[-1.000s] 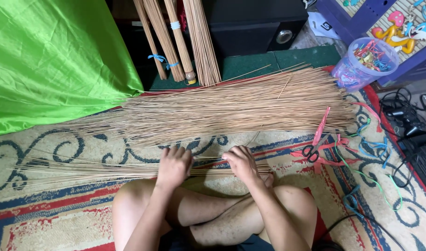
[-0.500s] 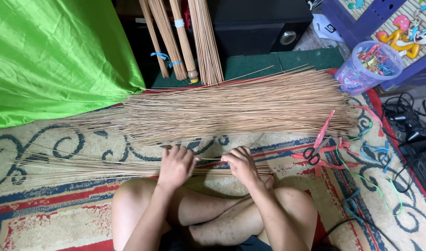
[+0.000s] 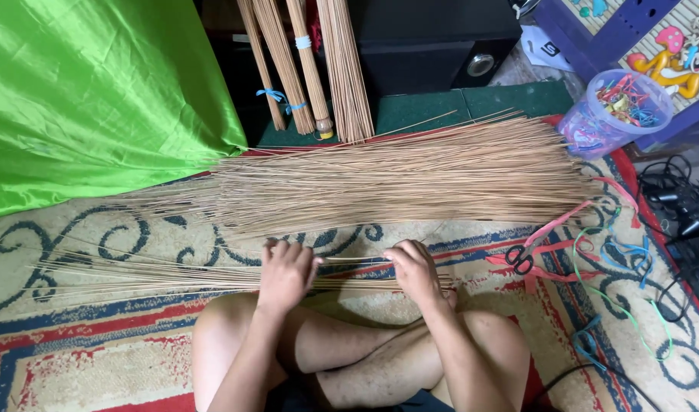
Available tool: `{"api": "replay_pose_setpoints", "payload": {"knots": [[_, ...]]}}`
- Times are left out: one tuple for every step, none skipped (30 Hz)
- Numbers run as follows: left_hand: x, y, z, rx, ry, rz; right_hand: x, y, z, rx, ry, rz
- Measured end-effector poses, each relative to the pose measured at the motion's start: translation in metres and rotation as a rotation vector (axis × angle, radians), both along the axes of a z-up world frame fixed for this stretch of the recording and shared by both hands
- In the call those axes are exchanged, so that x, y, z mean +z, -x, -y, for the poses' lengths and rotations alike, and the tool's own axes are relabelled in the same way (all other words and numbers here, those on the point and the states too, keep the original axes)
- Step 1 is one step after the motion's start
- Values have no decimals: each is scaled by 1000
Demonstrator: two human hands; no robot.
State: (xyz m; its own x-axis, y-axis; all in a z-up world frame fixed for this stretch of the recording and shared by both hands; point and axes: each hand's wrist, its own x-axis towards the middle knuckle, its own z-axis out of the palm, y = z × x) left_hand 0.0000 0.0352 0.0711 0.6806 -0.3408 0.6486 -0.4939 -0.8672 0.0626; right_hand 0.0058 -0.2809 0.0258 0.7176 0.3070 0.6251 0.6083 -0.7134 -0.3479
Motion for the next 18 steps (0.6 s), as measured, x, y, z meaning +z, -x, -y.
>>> {"api": "replay_pose_setpoints", "payload": {"knots": [[-5, 0, 12, 0, 5, -2, 7, 6, -9, 0, 5, -2], [-10, 1, 24, -100, -20, 33, 14, 12, -18, 39, 38, 18], [-14, -1, 36, -201, -47, 72, 21, 16, -27, 77, 68, 42], [-24, -7, 33, -202, -45, 75, 12, 13, -19, 75, 71, 45], [-34, -13, 30, -117, -42, 12, 3, 9, -10, 16, 101, -16], [-44, -18, 27, -32, -40, -52, -6, 5, -2, -43, 131, -77], [-32, -19, 13, -33, -41, -51, -7, 2, 12, -44, 129, -76], [-21, -20, -2, 95, -26, -38, -9, -1, 27, -134, 111, -103], [-10, -19, -18, 227, -12, -27, -11, -5, 39, -221, 92, -132], [-17, -18, -21, 229, -16, -27, -8, -2, 36, -218, 89, -133], [-24, -17, -24, 242, 5, -45, -4, -1, 34, -227, 95, -153], [-30, -16, -27, 256, 26, -63, 0, 1, 31, -235, 102, -174], [-32, -12, -13, 257, 26, -61, -3, 5, 16, -234, 100, -172], [-35, -8, 0, 136, 5, -108, -5, 10, 1, -135, 89, -213], [-37, -4, 15, 15, -12, -153, -8, 15, -13, -36, 80, -252], [-50, -6, 20, 17, -11, -149, -6, 16, -14, -34, 82, -248], [-62, -10, 27, 0, -25, -121, -4, 17, -15, -54, 117, -317], [-74, -14, 35, -17, -39, -94, -2, 18, -15, -75, 152, -386]]}}
